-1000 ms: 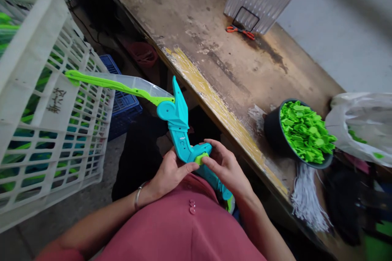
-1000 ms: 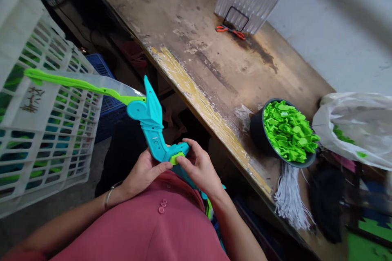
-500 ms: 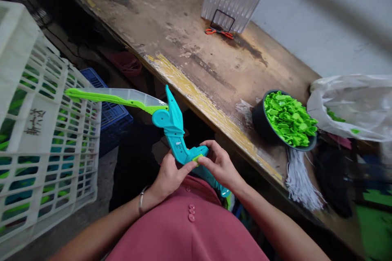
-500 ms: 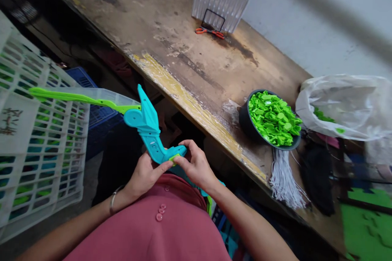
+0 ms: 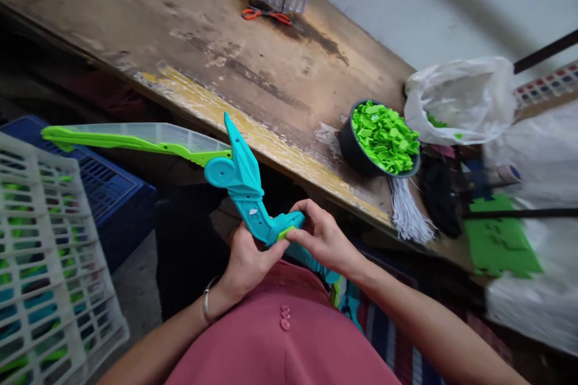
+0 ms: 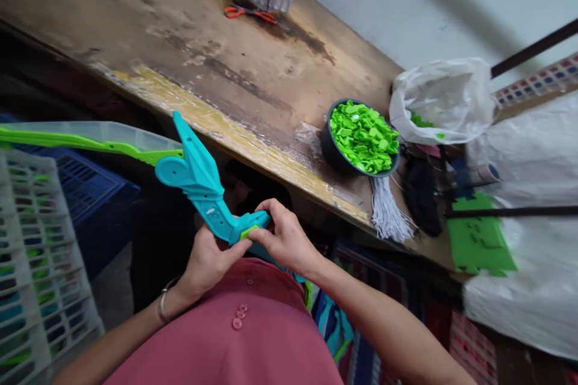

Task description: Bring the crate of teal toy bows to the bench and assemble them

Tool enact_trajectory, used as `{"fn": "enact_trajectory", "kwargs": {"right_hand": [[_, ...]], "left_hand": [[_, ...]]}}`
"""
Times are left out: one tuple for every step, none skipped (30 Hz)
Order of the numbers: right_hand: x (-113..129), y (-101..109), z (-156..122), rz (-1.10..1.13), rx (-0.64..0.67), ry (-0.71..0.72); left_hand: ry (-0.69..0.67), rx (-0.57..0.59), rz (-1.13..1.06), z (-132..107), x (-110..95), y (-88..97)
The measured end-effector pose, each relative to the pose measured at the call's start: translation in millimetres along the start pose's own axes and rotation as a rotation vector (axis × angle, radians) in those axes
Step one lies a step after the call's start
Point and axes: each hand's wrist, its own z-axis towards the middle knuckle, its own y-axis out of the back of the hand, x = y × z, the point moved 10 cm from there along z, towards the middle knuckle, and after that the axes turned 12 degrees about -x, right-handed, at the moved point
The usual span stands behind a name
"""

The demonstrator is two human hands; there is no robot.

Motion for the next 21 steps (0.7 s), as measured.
{"fn": "enact_trajectory", "kwargs": {"right_hand": [[-2, 2, 0, -0.02, -0.025, 0.004], [-5, 2, -1, -0.023, -0.043, 0.0], [-10, 2, -1, -0.012, -0.058, -0.013], [-16, 2, -2, 0.008, -0.076, -0.034], [-23, 2, -2, 0.026, -0.096, -0.057], [-29, 4, -3, 0.032, -0.125, -0.073], [-34, 7, -5, 0.017, -0.168, -0.075], [-36, 11, -7, -0.025, -0.216, -0.05], [-33, 15, -10, -0.09, -0.267, 0.008], [-25, 18, -14, -0.167, -0.311, 0.093], [-16, 20, -20, -0.238, -0.337, 0.188], [-4, 20, -25, -0.284, -0.335, 0.283], [6, 18, -30, -0.286, -0.282, 0.364], [14, 14, -34, -0.244, -0.169, 0.419], [18, 10, -36, -0.17, -0.011, 0.435], [20, 11, -35, -0.091, 0.152, 0.416], [18, 20, -29, -0.037, 0.257, 0.378], [13, 40, -15, -0.031, 0.26, 0.333], [4, 73, 7, -0.086, 0.148, 0.289], [-7, 117, 33, -0.198, -0.073, 0.256], [-15, 166, 55, -0.354, -0.339, 0.234]], "left_hand": [[0.004, 0.002, 0.003, 2, 2, -0.6], [0.012, 0.01, 0.009, 3, 6, -1.1], [0.023, 0.024, 0.02, 6, 11, -1.7], [0.04, 0.051, 0.033, 8, 17, -3.0], [0.064, 0.093, 0.042, 10, 24, -5.7], [0.1, 0.147, 0.038, 13, 32, -9.9], [0.151, 0.214, 0.013, 14, 39, -15.6], [0.219, 0.288, -0.031, 14, 46, -22.7], [0.298, 0.36, -0.092, 13, 52, -30.4], [0.383, 0.427, -0.171, 11, 56, -38.4], [0.474, 0.483, -0.259, 7, 59, -46.1], [0.56, 0.519, -0.347, 4, 60, -52.8], [0.63, 0.526, -0.425, 2, 60, -57.5], [0.684, 0.504, -0.48, 1, 61, -60.4], [0.723, 0.453, -0.508, 1, 63, -60.9], [0.745, 0.385, -0.507, 3, 66, -59.6], [0.757, 0.309, -0.485, 4, 68, -56.9], [0.768, 0.239, -0.457, 4, 70, -54.0], [0.784, 0.183, -0.431, 3, 70, -51.7], [0.807, 0.138, -0.413, 0, 70, -50.0], [0.828, 0.102, -0.404, -2, 68, -48.8]]}}
